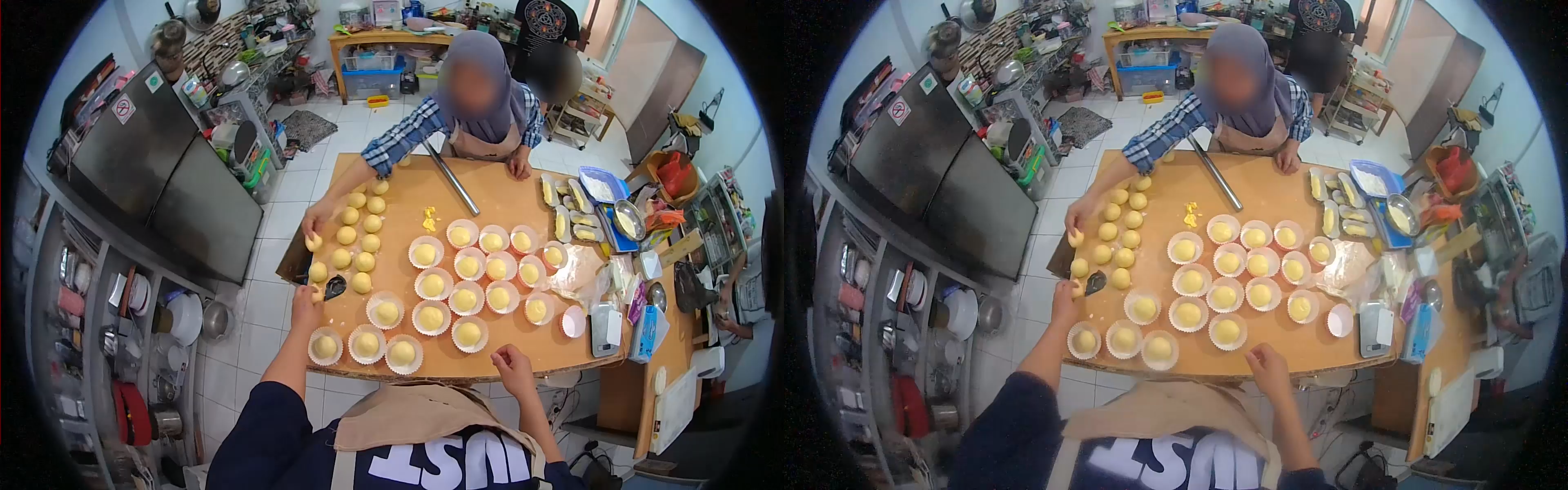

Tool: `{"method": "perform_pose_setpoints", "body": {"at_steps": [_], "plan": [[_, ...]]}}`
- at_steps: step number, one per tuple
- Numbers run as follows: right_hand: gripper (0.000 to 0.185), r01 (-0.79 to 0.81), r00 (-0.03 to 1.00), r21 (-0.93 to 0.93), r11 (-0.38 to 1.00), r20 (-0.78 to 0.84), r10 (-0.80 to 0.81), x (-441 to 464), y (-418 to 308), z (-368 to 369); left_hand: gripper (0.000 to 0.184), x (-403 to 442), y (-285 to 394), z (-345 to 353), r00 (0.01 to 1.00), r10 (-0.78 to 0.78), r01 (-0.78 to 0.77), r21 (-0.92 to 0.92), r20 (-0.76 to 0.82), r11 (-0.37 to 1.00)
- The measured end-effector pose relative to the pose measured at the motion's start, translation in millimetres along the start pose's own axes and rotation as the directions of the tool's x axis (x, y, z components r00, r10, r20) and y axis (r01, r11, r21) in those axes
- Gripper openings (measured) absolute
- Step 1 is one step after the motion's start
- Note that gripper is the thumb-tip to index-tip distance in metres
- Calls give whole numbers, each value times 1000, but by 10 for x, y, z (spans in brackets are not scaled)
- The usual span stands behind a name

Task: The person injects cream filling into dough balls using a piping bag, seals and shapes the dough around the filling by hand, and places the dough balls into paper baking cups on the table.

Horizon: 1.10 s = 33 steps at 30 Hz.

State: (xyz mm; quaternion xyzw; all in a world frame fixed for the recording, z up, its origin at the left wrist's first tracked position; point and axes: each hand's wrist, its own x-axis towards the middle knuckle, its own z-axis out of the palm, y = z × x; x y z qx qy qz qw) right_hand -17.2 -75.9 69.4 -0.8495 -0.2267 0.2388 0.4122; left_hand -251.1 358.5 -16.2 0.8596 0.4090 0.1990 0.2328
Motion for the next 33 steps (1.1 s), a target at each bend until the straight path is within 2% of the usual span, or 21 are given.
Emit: {"method": "perform_pose_setpoints", "body": {"at_steps": [3, 4, 6, 8, 9, 10, 13, 16, 17, 18, 20, 22, 24, 26, 29, 30, 31, 32, 33], "plan": [[14, -14, 1000, -11, 1000, -9, 14, -31, 40, -19, 27, 12, -228, 129, 968, -216, 188, -209, -124, 960], [14, -11, 1000, -13, 1000, -15, 11, -28, 85, -9, 26, 44, -369, 204, 945, -290, 201, -435, -150, 878], [14, -21, 1000, -19, 1000, -7, 21, -28, 71, -27, 25, 78, -611, 336, 884, -446, 161, -801, -143, 577], [15, -42, 999, -28, 999, 23, 42, -30, -58, -61, 25, 5, -119, -16, 841, -538, 146, -984, 67, 106], [17, -14, 999, -20, 1000, 37, 15, 8, -37, -39, 26, -58, 186, -209, 822, -541, 116, -982, 178, -147], [20, 13, 999, -11, 1000, 51, -13, 63, 6, 1, 23, -126, 336, -272, 837, -496, 103, -957, 231, -271], [23, 59, 990, 71, 996, 124, -67, 148, -245, 75, 25, -264, 730, -273, 900, -221, 256, -866, 376, -430], [23, 96, 957, 141, 985, 259, -130, 305, -524, 230, 27, -372, 1260, -111, 881, -178, 371, -874, 438, -313], [23, 110, 938, 161, 981, 310, -156, 351, -599, 286, 28, -439, 1517, -127, 868, -148, 402, -846, 474, -349], [23, 129, 934, 263, 956, 293, -206, 368, -719, 343, 29, -523, 1814, -188, 854, -116, 433, -816, 508, -384], [25, 164, 922, 459, 873, 244, -302, 367, -989, 444, 29, -636, 2196, -116, 829, -69, 484, -773, 555, -410], [31, 54, 930, 654, 754, 243, -277, 366, -1145, 487, 28, -801, 2460, 14, 806, -43, 529, -751, 591, -396], [33, -19, 941, 790, 613, 222, -257, 343, -1302, 386, 32, -941, 2793, 17, 794, 5, 583, -758, 608, -294], [31, -10, 960, 793, 609, 178, -216, 442, -1049, 302, 35, -1018, 2884, 192, 787, 40, 609, -766, 615, -204], [25, 25, 974, 783, 621, 120, -190, 509, -872, -72, 37, -1028, 2986, 296, 770, 22, 630, -756, 637, -177], [24, 42, 972, 760, 648, 119, -203, 521, -777, -199, 39, -1026, 3060, 262, 751, 99, 652, -707, 653, -275], [23, 61, 969, 736, 674, 117, -215, 537, -687, -323, 38, -1011, 3195, 266, 752, 101, 659, -744, 652, -111], [22, 42, 971, 625, 779, 159, -179, 555, -611, -441, 37, -987, 3338, 266, 753, 104, 648, -760, 649, 56], [22, 40, 959, 645, 763, 191, -211, 563, -554, -539, 36, -980, 3455, 299, 755, 107, 616, -756, 647, 221]]}}
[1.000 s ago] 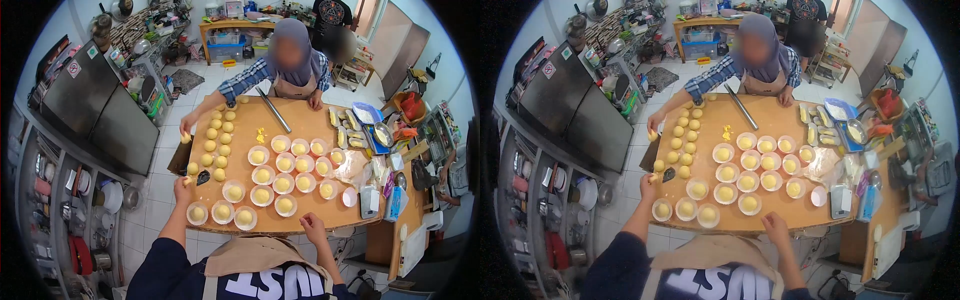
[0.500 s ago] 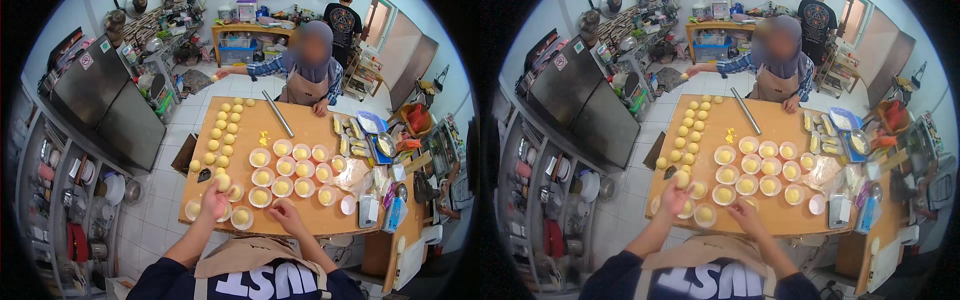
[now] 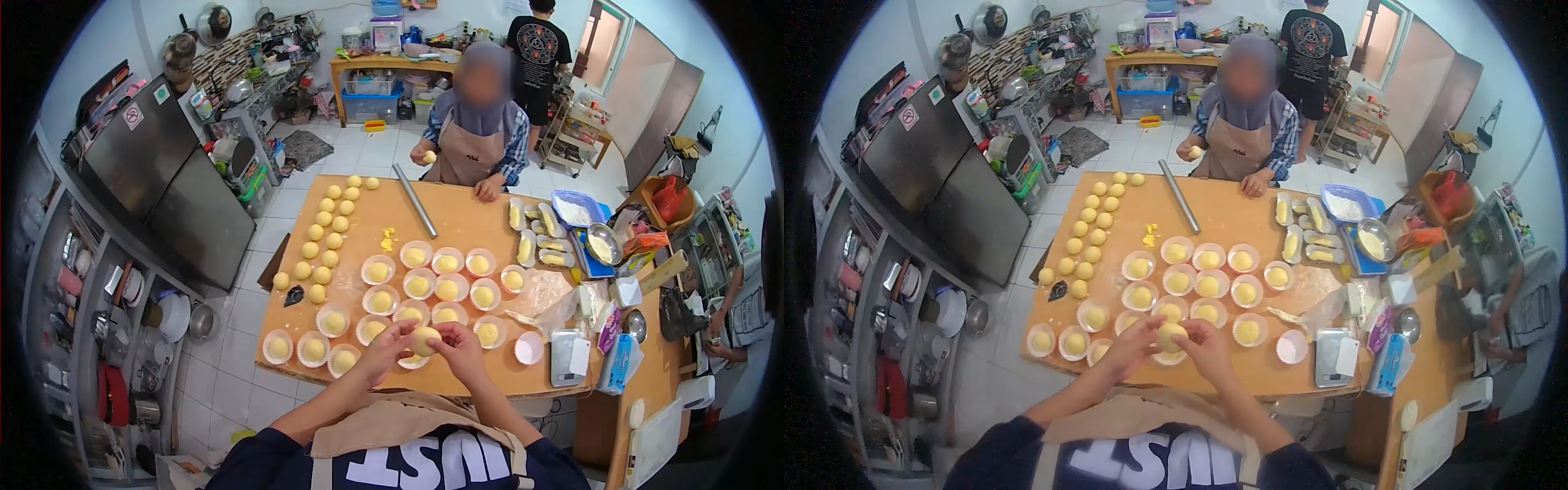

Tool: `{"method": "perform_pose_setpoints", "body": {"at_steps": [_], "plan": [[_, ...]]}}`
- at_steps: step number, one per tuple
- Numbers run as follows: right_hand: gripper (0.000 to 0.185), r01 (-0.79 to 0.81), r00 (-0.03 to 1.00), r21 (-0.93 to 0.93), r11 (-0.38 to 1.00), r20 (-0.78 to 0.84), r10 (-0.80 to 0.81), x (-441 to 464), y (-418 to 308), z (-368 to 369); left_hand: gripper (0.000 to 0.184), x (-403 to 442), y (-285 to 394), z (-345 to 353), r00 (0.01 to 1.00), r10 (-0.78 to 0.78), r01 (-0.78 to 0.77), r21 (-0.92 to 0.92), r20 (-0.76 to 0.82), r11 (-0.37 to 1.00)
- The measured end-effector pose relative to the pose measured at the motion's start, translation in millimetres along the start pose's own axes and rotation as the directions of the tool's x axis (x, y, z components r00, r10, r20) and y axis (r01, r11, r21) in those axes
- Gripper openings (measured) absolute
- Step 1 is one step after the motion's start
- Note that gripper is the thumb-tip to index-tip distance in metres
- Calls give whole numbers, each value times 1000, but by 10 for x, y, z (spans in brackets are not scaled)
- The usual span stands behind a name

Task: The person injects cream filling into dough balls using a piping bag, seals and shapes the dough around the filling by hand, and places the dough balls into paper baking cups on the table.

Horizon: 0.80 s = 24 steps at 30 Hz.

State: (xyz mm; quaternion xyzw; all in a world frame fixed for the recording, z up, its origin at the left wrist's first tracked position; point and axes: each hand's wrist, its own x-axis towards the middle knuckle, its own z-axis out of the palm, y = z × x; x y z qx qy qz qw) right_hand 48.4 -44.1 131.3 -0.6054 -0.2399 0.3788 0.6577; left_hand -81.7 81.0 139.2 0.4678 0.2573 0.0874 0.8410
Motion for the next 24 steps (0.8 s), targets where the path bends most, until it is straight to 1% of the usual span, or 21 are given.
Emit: {"method": "perform_pose_setpoints", "body": {"at_steps": [1, 2, 3, 4, 5, 6, 7, 8, 9, 11, 12, 13, 14, 16, 17, 19, 20, 22, 23, 24], "plan": [[21, 5, 999, 25, 1000, 48, -6, -20, -22, -108, 34, 146, -148, 17, 991, 108, -120, 181, 76, 976], [21, 9, 995, 49, 999, 97, -14, -34, -45, -218, 32, 215, -198, 80, 998, 38, -46, 138, 56, 989], [20, 1, 994, 68, 998, 104, -9, -29, -50, -353, 31, 260, -168, 178, 999, -32, 28, 93, 40, 995], [21, -59, 992, 124, 991, 122, 44, -14, -68, -502, 30, 306, -129, 282, 994, -103, 102, 47, 28, 994], [23, -122, 985, 178, 976, 142, 97, -4, -83, -657, 27, 304, -97, 390, 979, -195, 204, -167, 65, 965], [24, -186, 975, 231, 955, 165, 150, -9, -137, -767, 27, 358, -171, 472, 976, -179, 207, -282, 122, 937], [26, -240, 966, 382, 892, 182, 183, -22, -194, -850, 26, 407, -288, 534, 972, -159, 216, -394, 174, 893], [27, -290, 956, 523, 802, 204, 212, -37, -264, -908, 26, 448, -385, 592, 966, -133, 229, -499, 221, 836], [29, -332, 943, 648, 686, 231, 238, -53, -310, -948, 29, 488, -457, 667, 978, -95, 180, -509, 188, 842], [31, -262, 965, 623, 737, 181, 190, -79, -242, -1035, 37, 541, -594, 829, 993, -21, 79, -525, 116, 847], [32, -227, 974, 608, 761, 157, 165, -98, -206, -1068, 37, 536, -628, 901, 995, -8, 55, -504, 95, 862], [32, -177, 984, 494, 851, 77, 160, -114, -189, -1096, 38, 523, -634, 976, 997, 8, 29, -481, 74, 876], [31, -169, 985, 478, 862, 67, 156, -128, -151, -1164, 39, 509, -637, 1041, 998, 27, 1, -457, 54, 889], [31, -139, 990, 444, 885, 47, 132, -124, -140, -1294, 34, 477, -666, 1104, 995, 18, 35, -524, 95, 851], [32, -137, 991, 433, 891, 61, 123, -126, -165, -1351, 32, 459, -672, 1126, 993, 15, 54, -553, 119, 831], [33, -133, 991, 420, 898, 84, 107, -188, -314, -1386, 36, 401, -646, 1163, 984, -19, 112, -539, 175, 835], [33, -139, 986, 389, 911, 140, 91, -205, -333, -1420, 38, 380, -626, 1180, 978, -41, 144, -527, 203, 838], [33, -146, 966, 324, 935, 250, 64, -232, -356, -1484, 39, 402, -551, 1224, 978, -118, 177, -386, 173, 905], [33, -162, 970, 360, 919, 228, 82, -242, -349, -1472, 40, 412, -521, 1235, 976, -155, 196, -315, 152, 929], [33, -179, 973, 394, 901, 208, 103, -251, -336, -1446, 39, 434, -524, 1226, 982, -136, 169, -289, 131, 942]]}}
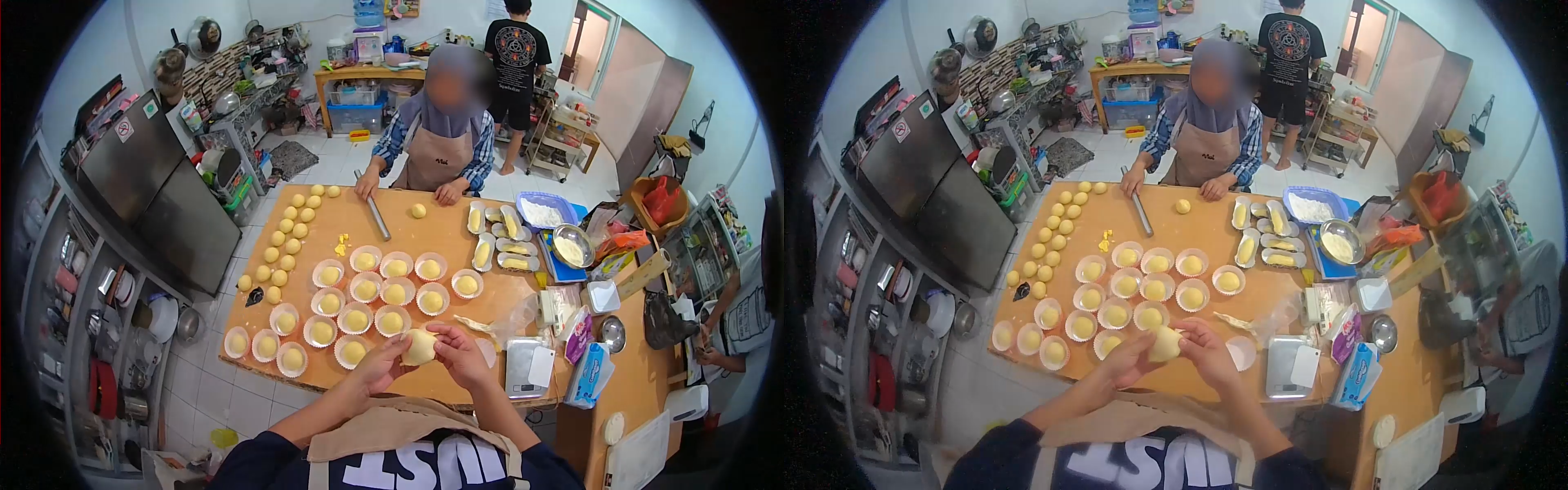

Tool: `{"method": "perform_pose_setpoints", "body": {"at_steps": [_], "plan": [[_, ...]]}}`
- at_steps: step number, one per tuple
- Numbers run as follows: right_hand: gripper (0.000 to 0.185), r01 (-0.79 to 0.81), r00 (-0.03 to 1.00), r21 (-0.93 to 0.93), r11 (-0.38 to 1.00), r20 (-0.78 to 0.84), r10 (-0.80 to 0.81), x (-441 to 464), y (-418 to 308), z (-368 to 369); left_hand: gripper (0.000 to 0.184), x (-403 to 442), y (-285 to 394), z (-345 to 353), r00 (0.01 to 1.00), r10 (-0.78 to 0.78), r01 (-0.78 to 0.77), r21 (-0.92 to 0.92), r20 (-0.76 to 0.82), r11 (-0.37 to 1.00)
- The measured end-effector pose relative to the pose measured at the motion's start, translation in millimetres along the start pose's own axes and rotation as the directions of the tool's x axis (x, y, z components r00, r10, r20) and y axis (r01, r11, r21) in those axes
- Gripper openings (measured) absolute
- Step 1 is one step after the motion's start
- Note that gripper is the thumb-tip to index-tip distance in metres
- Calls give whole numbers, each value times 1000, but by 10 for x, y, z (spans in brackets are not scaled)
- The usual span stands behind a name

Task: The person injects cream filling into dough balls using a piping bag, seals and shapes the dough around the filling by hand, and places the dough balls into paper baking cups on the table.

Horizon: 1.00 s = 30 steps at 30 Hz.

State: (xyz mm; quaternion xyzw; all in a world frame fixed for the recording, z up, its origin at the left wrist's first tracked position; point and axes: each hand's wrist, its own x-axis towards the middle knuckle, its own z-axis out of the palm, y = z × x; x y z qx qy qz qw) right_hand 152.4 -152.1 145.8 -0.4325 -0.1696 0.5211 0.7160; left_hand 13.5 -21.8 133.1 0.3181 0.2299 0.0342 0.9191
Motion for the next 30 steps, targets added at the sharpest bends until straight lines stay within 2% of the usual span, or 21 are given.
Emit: {"method": "perform_pose_setpoints", "body": {"at_steps": [1, 4, 5, 7, 9, 11, 12, 13, 14, 16, 17, 20, 21, 24, 25, 28, 30], "plan": [[33, -14, 1000, 37, 999, -26, 15, -4, 13, 8, 39, 40, -13, -29, 1000, 27, -27, 26, -14, 999], [27, 22, 999, -89, 996, 26, -19, -63, 5, 55, 37, 26, -24, -34, 993, 81, -69, 136, -82, 988], [25, 48, 999, -279, 959, 18, -45, -76, 64, 39, 36, -15, -48, -47, 990, 90, -69, 179, -112, 981], [22, 97, 994, -618, 780, 21, -107, -53, 215, -6, 36, -71, -115, -151, 997, 56, -46, 165, -59, 985], [19, 24, 1000, -264, 964, -2, -26, -4, 303, -2, 43, -129, -118, -235, 998, 66, -68, 126, 21, 990], [17, -61, 998, 90, 994, 8, 61, 34, 328, 90, 50, -228, -92, -260, 989, 85, -90, 36, 124, 995], [16, -71, 997, 137, 988, -10, 73, 20, 305, 199, 54, -276, -82, -275, 980, 94, -93, -12, 177, 996], [15, -79, 996, 182, 980, -29, 86, 2, 275, 309, 62, -285, -76, -344, 979, 38, -42, 15, 198, 999], [15, -87, 994, 227, 970, -48, 100, 0, 265, 384, 63, -279, -88, -413, 967, 76, -72, -24, 243, 997], [15, -86, 996, 139, 987, 13, 85, 38, 333, 384, 65, -326, -30, -455, 935, 150, -121, -108, 322, 987], [15, -90, 995, 96, 991, 44, 86, 50, 380, 385, 62, -373, -12, -468, 938, 221, -209, -75, 265, 975], [18, -149, 981, -253, 956, 80, 174, 87, 501, 523, 55, -535, 133, -654, 967, 78, -127, 191, 243, 973], [27, -178, 979, -423, 888, 12, 202, 118, 584, 593, 41, -642, 224, -622, 987, 86, -131, 363, 138, 922], [38, -178, 977, -136, 975, -141, 159, 190, 767, 952, 28, -795, 372, -924, 994, 61, -27, 327, -94, 945], [46, -57, 998, -20, 998, -40, 57, 183, 808, 1075, 19, -879, 417, -929, 982, 119, -85, 219, -145, 972], [46, 30, 994, -59, 998, -99, -36, 190, 1036, 1391, 17, -1084, 428, -1129, 957, 246, -235, 87, -154, 968], [34, 32, 988, -118, 993, -148, -49, 122, 1176, 1604, 16, -1218, 434, -1231, 971, 215, -209, 64, -104, 976]]}}
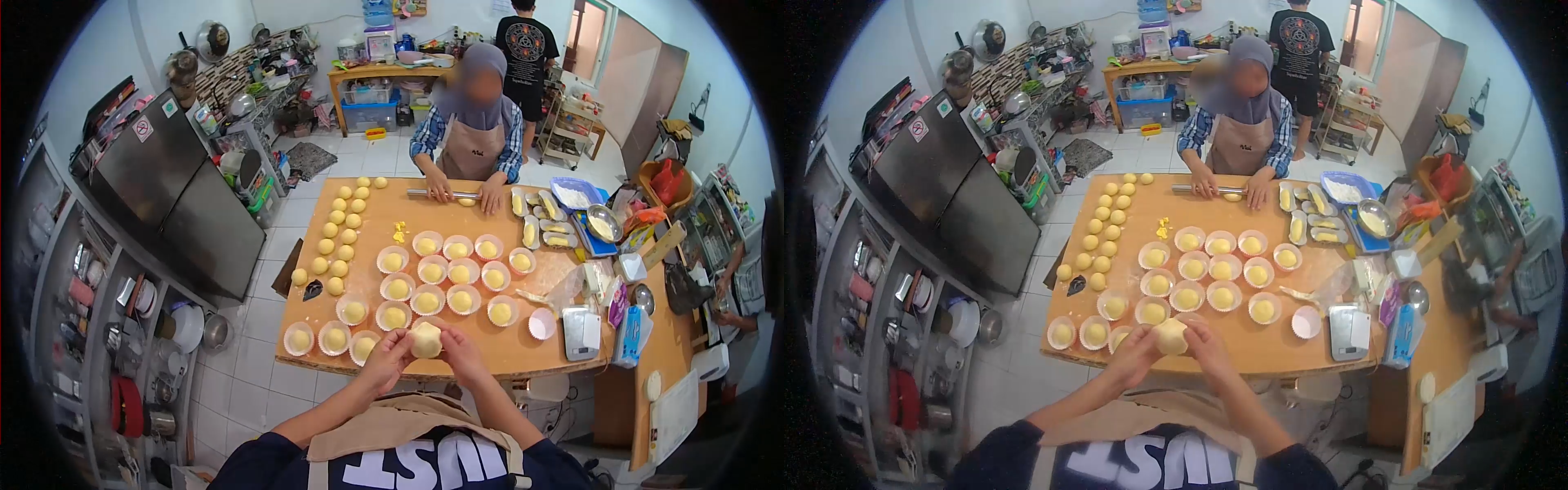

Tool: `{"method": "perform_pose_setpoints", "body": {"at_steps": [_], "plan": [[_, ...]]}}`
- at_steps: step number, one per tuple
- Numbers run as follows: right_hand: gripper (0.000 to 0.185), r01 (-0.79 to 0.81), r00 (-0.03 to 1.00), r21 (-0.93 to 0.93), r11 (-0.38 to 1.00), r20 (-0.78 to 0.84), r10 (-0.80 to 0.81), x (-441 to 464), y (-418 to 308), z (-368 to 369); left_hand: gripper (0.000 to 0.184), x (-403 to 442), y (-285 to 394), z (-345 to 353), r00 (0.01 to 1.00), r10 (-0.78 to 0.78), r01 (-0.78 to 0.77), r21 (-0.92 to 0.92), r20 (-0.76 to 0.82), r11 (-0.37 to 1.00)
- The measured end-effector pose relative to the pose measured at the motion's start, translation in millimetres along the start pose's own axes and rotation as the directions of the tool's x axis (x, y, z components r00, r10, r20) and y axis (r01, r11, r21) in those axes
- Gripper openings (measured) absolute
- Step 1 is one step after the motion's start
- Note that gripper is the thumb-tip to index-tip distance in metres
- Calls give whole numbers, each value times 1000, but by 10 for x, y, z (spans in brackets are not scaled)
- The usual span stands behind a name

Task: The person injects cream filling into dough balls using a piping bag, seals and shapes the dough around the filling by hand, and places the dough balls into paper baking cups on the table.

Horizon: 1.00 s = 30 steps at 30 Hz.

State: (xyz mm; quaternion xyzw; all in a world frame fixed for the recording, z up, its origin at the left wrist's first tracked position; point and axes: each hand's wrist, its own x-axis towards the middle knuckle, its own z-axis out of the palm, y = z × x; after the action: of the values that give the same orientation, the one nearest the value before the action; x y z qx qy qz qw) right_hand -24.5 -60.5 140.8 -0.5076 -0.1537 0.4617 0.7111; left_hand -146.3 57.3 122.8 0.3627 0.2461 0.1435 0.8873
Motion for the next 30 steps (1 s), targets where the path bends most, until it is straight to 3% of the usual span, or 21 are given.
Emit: {"method": "perform_pose_setpoints", "body": {"at_steps": [3, 6, 8, 9, 11, 12, 15, 21, 23, 27, 29, 30], "plan": [[23, 61, 982, -38, 997, -178, -67, -84, 318, 114, 17, -179, 30, -91, 997, -65, 67, -87, 28, 994], [24, 160, 972, 71, 985, -187, -144, -205, 411, 219, 22, -306, 52, -207, 980, -171, 187, -169, 106, 968], [25, 73, 991, -59, 996, -109, -79, -331, 318, 280, 25, -431, 165, -151, 946, -257, 292, -170, 199, 941], [25, 33, 996, -125, 992, -74, -42, -373, 287, 290, 26, -433, 165, -166, 948, -255, 271, -60, 190, 961], [27, 28, 999, -65, 997, -14, -29, -342, 433, 183, 29, -423, 133, -215, 955, -243, 217, 157, 171, 963], [28, 23, 1000, -38, 999, 21, -22, -339, 424, 201, 30, -400, 137, -218, 957, -238, 216, 145, 164, 966], [33, -201, 979, 411, 889, 101, 175, -380, 271, 286, 31, -359, 169, -209, 962, -229, 222, 60, 147, 973], [37, 59, 995, 231, 971, -88, -40, -300, 475, 364, 34, -355, 145, -349, 946, -274, 307, -198, 175, 931], [37, 42, 998, 236, 971, -58, -29, -294, 417, 352, 33, -215, 11, -584, 934, -282, 334, -258, 219, 907], [36, -6, 997, 19, 1000, 77, 4, -239, 392, 181, 28, -298, 137, -301, 965, -249, 250, -6, 84, 968], [36, -26, 999, -67, 997, 20, 28, -194, 331, 118, 25, -268, 114, -237, 963, -251, 237, 137, 97, 962], [37, -36, 999, -109, 993, -7, 36, -175, 302, 86, 24, -235, 74, -235, 970, -233, 225, 115, 65, 968]]}}
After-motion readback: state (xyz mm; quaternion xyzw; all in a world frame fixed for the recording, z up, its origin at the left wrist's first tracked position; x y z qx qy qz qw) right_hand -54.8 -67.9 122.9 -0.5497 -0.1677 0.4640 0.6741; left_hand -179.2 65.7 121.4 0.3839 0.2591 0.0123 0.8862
